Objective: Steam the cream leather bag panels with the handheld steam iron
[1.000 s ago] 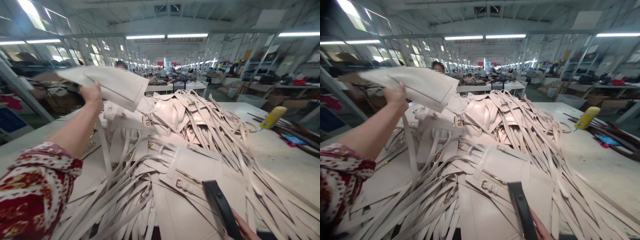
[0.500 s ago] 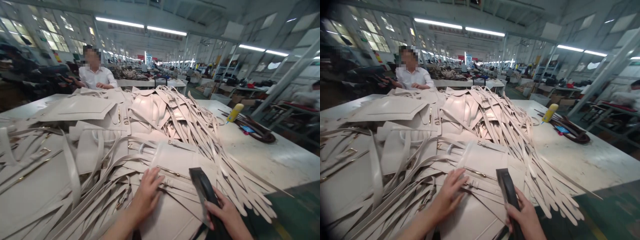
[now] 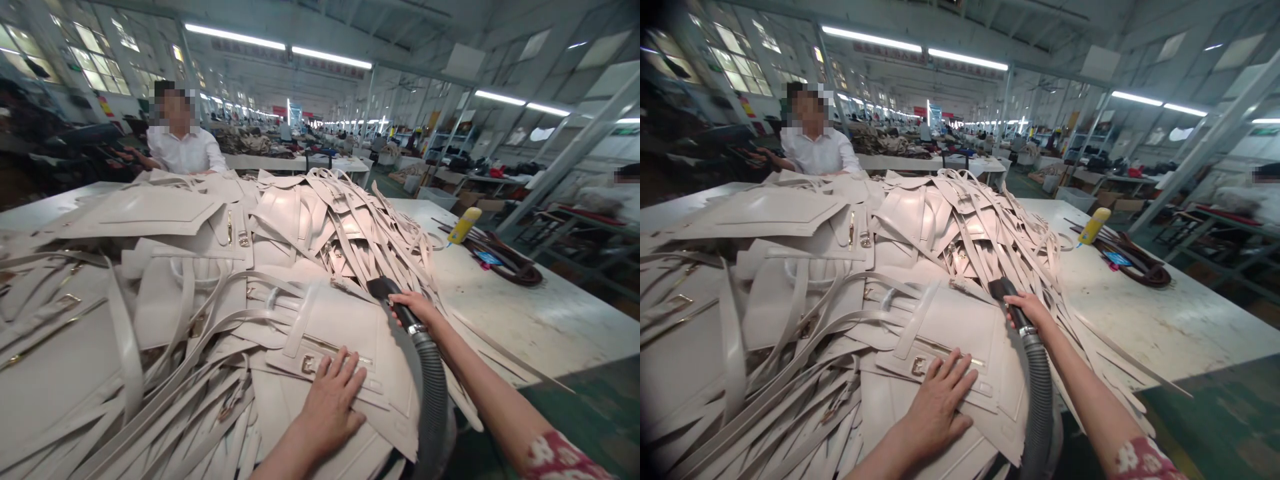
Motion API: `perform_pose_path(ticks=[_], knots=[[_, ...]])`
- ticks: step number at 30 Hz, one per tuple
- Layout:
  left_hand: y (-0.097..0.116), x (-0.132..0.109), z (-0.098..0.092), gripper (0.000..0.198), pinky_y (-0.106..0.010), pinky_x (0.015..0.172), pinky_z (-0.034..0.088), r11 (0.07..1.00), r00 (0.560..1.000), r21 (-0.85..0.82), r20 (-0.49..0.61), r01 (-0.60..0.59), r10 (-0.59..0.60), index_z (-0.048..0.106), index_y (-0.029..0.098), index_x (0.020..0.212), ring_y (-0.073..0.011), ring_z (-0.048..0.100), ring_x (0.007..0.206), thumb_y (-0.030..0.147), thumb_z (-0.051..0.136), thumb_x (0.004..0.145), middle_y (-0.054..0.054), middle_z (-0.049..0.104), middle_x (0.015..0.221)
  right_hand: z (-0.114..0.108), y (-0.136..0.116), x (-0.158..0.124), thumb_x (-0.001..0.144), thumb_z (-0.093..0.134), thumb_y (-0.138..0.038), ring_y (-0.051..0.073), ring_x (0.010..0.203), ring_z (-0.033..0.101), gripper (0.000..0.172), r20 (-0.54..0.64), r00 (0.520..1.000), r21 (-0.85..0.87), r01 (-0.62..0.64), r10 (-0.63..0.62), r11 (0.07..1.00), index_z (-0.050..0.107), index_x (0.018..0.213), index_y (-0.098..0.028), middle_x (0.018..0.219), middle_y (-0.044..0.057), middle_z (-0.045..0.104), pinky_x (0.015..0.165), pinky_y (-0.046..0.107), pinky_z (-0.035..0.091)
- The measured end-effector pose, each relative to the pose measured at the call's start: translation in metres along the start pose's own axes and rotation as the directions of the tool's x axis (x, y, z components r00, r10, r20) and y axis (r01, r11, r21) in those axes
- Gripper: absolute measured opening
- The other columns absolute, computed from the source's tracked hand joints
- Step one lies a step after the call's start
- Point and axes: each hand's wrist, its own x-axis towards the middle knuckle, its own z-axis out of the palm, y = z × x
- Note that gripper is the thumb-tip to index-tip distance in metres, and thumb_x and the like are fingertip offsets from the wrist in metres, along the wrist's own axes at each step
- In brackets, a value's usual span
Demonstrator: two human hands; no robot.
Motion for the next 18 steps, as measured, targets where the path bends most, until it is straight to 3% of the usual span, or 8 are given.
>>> perform_pose_path(ticks=[2, 4, 6, 8, 10, 12, 15, 18], knots=[[-0.003, -0.005, -0.002, 0.064, -0.048, 0.106, 0.017, 1.000, 1.000, 0.008, 0.007, -0.019, 0.019, 0.029, 0.029, 0.134, -0.0253, 0.012, 0.135, 0.042, 0.053, 0.077, -0.001, 0.022, 0.146, -0.006, -0.003, -0.008, 0.072, 0.063, -0.029, 0.010, 0.043, 0.056, 0.020, -0.014, 0.999, 0.006, 0.039, -0.039, 0.999, 0.052, 0.083, -0.016, 0.060, -0.003, 0.060, 0.037, 0.019, 0.047], [-0.006, -0.009, -0.003, 0.067, -0.047, 0.106, 0.018, 0.999, 0.999, 0.019, 0.012, -0.034, 0.033, 0.026, 0.028, 0.135, -0.0249, 0.013, 0.134, 0.034, 0.055, 0.075, -0.001, 0.021, 0.146, -0.015, 0.002, -0.036, 0.070, 0.064, -0.030, 0.011, 0.042, 0.056, 0.024, -0.007, 0.999, -0.001, 0.051, -0.051, 0.999, 0.052, 0.085, -0.018, 0.061, -0.002, 0.061, 0.036, 0.020, 0.046], [-0.007, -0.010, -0.002, 0.068, -0.047, 0.106, 0.019, 0.999, 0.999, 0.025, 0.005, -0.044, 0.044, 0.026, 0.027, 0.136, -0.0251, 0.015, 0.134, 0.029, 0.055, 0.075, -0.002, 0.022, 0.146, -0.022, 0.016, -0.080, 0.069, 0.065, -0.030, 0.012, 0.039, 0.055, 0.029, 0.045, 0.999, -0.029, 0.025, -0.024, 0.999, 0.053, 0.091, -0.018, 0.060, -0.001, 0.062, 0.034, 0.020, 0.044], [-0.007, -0.009, -0.001, 0.067, -0.046, 0.105, 0.020, 0.998, 0.999, 0.021, -0.013, -0.051, 0.051, 0.026, 0.027, 0.136, -0.0251, 0.016, 0.134, 0.028, 0.054, 0.075, -0.002, 0.024, 0.145, -0.023, 0.033, -0.131, 0.070, 0.064, -0.030, 0.012, 0.036, 0.052, 0.045, 0.189, 0.981, -0.094, -0.026, 0.044, 0.995, 0.049, 0.110, -0.016, 0.052, -0.002, 0.060, 0.034, 0.020, 0.042], [-0.006, -0.008, 0.000, 0.066, -0.046, 0.105, 0.020, 0.999, 0.998, 0.010, -0.026, -0.050, 0.050, 0.026, 0.026, 0.136, -0.0249, 0.016, 0.134, 0.027, 0.054, 0.075, -0.003, 0.025, 0.145, -0.017, 0.052, -0.175, 0.070, 0.064, -0.029, 0.011, 0.037, 0.050, 0.064, 0.224, 0.961, -0.120, -0.136, 0.161, 0.983, 0.036, 0.127, -0.020, 0.051, -0.005, 0.058, 0.035, 0.019, 0.042], [-0.005, -0.008, 0.000, 0.069, -0.046, 0.106, 0.019, 0.999, 0.999, -0.018, -0.023, -0.041, 0.040, 0.025, 0.025, 0.136, -0.0245, 0.016, 0.134, 0.025, 0.054, 0.074, -0.003, 0.025, 0.145, -0.005, 0.067, -0.202, 0.064, 0.068, -0.031, 0.010, 0.043, 0.050, 0.071, 0.329, 0.926, -0.094, -0.164, 0.186, 0.982, 0.039, 0.128, -0.020, 0.060, -0.003, 0.060, 0.039, 0.018, 0.042], [-0.003, -0.009, -0.003, 0.078, -0.046, 0.107, 0.017, 0.996, 1.000, -0.092, -0.011, -0.005, 0.004, 0.017, 0.023, 0.139, -0.0236, 0.016, 0.134, 0.021, 0.053, 0.070, -0.005, 0.026, 0.145, 0.017, 0.075, -0.207, 0.060, 0.070, -0.028, 0.007, 0.043, 0.046, 0.072, 0.387, 0.906, -0.071, -0.154, 0.170, 0.986, 0.045, 0.126, -0.019, 0.061, -0.004, 0.056, 0.038, 0.015, 0.039], [-0.003, -0.012, -0.006, 0.083, -0.046, 0.107, 0.017, 0.987, 1.000, -0.161, -0.019, 0.019, -0.022, 0.010, 0.021, 0.140, -0.0230, 0.017, 0.134, 0.018, 0.051, 0.068, -0.007, 0.027, 0.144, 0.032, 0.065, -0.191, 0.066, 0.063, -0.023, 0.007, 0.039, 0.044, 0.070, 0.312, 0.936, -0.077, -0.143, 0.160, 0.987, 0.037, 0.131, -0.019, 0.056, -0.007, 0.053, 0.033, 0.014, 0.038]])
